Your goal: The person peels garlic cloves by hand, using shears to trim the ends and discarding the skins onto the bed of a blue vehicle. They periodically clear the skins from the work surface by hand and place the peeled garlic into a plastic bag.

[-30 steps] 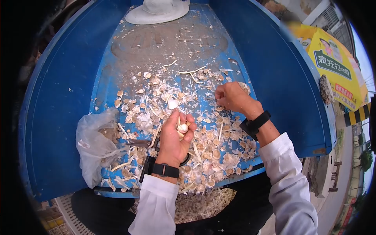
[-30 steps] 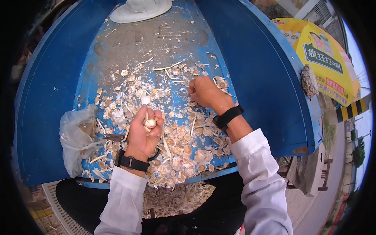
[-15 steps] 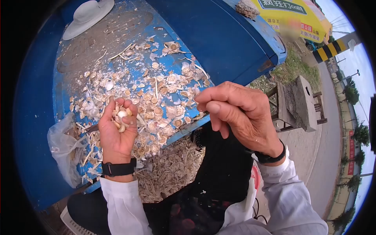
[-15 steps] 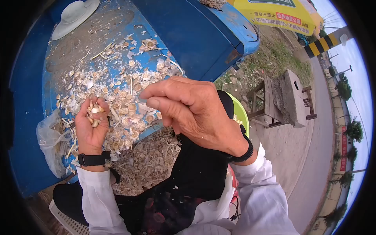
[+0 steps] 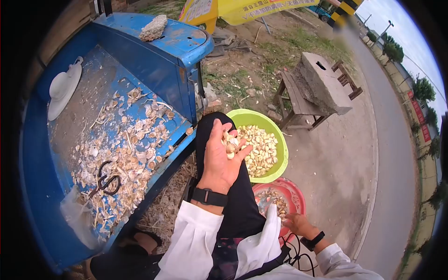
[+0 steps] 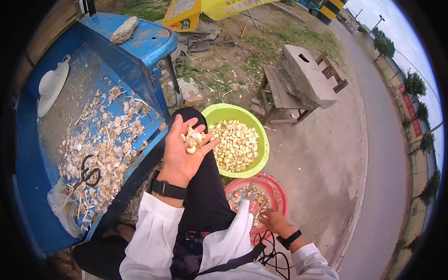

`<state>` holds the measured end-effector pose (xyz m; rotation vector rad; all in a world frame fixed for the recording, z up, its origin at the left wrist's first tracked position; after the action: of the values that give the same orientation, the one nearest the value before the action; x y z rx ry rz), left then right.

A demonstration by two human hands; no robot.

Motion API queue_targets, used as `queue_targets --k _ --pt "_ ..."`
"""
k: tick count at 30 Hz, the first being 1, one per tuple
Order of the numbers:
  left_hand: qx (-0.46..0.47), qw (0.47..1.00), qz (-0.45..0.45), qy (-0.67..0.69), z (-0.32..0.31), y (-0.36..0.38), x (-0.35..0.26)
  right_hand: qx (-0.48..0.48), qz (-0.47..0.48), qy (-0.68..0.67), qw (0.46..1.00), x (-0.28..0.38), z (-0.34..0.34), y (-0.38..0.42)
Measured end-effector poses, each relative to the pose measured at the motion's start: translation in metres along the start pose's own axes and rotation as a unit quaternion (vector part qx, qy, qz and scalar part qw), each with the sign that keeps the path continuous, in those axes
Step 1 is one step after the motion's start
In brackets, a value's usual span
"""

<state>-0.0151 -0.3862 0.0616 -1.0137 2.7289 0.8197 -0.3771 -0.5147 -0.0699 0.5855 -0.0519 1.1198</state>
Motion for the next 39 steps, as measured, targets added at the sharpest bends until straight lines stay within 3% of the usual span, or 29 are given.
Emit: queue_targets --k 2,4,6,8,10,12,16,18,19,20,23,24,25,26,27,29,30,32,33,35,38,39 --pt "0.044 0.997 -0.004 -0.067 -0.023 -0.023 0.018 -0.008 -0.004 -0.059 0.998 0.021 0.01 -0.01" --pt "0.025 0.991 -0.002 -0.13 -0.03 -0.031 0.031 -0.021 -0.006 -0.113 0.993 0.026 0.021 -0.021" --pt "0.03 0.979 -0.026 -0.202 -0.022 -0.031 0.031 -0.067 0.075 -0.084 0.991 0.033 0.026 -0.028" --pt "0.013 0.976 -0.027 -0.216 -0.01 -0.02 0.024 -0.025 0.062 -0.089 0.994 0.03 0.019 -0.038" --pt "0.087 0.988 -0.019 -0.129 0.003 -0.005 0.009 0.023 0.055 -0.089 0.994 0.026 0.006 -0.044" --pt "0.105 0.981 -0.063 -0.153 0.016 0.037 -0.025 -0.014 0.084 -0.112 0.99 0.029 -0.002 -0.053" --pt "-0.006 0.966 -0.186 -0.18 0.113 0.139 -0.112 -0.054 0.075 -0.106 0.99 0.092 0.059 -0.071" --pt "-0.047 0.956 -0.236 -0.168 0.159 0.198 -0.157 -0.106 0.07 -0.208 0.97 0.106 0.066 -0.085" --pt "-0.146 0.917 -0.289 -0.233 0.181 0.228 -0.18 -0.137 0.087 -0.241 0.957 0.138 0.088 -0.09" --pt "-0.239 0.867 -0.326 -0.291 0.198 0.255 -0.199 -0.19 0.138 -0.145 0.961 0.162 0.108 -0.093" --pt "-0.364 0.69 -0.42 -0.462 0.215 0.31 -0.254 -0.17 0.159 -0.143 0.962 0.226 0.139 -0.11" --pt "-0.371 0.687 -0.429 -0.453 0.223 0.312 -0.265 -0.156 0.237 -0.151 0.947 0.263 0.153 -0.115" --pt "-0.377 0.623 -0.443 -0.524 0.229 0.314 -0.278 -0.139 0.314 -0.16 0.925 0.297 0.161 -0.122" --pt "-0.382 0.552 -0.448 -0.591 0.232 0.318 -0.29 -0.135 0.328 -0.157 0.922 0.32 0.164 -0.132" --pt "-0.394 0.547 -0.454 -0.583 0.234 0.322 -0.3 -0.103 0.411 -0.114 0.899 0.347 0.161 -0.138" --pt "-0.408 0.396 -0.431 -0.701 0.219 0.313 -0.312 -0.053 0.526 -0.075 0.846 0.398 0.148 -0.151" --pt "-0.413 0.394 -0.432 -0.698 0.214 0.309 -0.317 -0.035 0.559 -0.081 0.824 0.423 0.139 -0.158" --pt "-0.428 0.252 -0.46 -0.736 0.194 0.302 -0.321 -0.048 0.616 -0.05 0.785 0.482 0.12 -0.17" --pt "-0.43 0.253 -0.464 -0.732 0.196 0.298 -0.324 -0.064 0.616 -0.025 0.785 0.51 0.108 -0.18" --pt "-0.456 0.283 -0.359 -0.763 0.221 0.284 -0.334 -0.111 0.616 0.041 0.779 0.558 0.081 -0.205" --pt "-0.441 0.315 -0.306 -0.783 0.273 0.279 -0.344 -0.153 0.603 0.137 0.771 0.598 0.028 -0.237" --pt "-0.429 0.285 -0.333 -0.79 0.274 0.282 -0.341 -0.171 0.585 0.196 0.768 0.607 0.021 -0.239"
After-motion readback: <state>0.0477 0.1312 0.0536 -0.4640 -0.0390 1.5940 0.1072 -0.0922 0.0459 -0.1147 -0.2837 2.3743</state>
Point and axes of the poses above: each hand's wrist, its own y-axis away from the middle knuckle, its own z-axis out of the back of the hand, x = y × z, the point moved 5 cm from there along -y, towards the middle knuckle, and after that the axes turned 6 degrees about y, right-handed, at the moved point
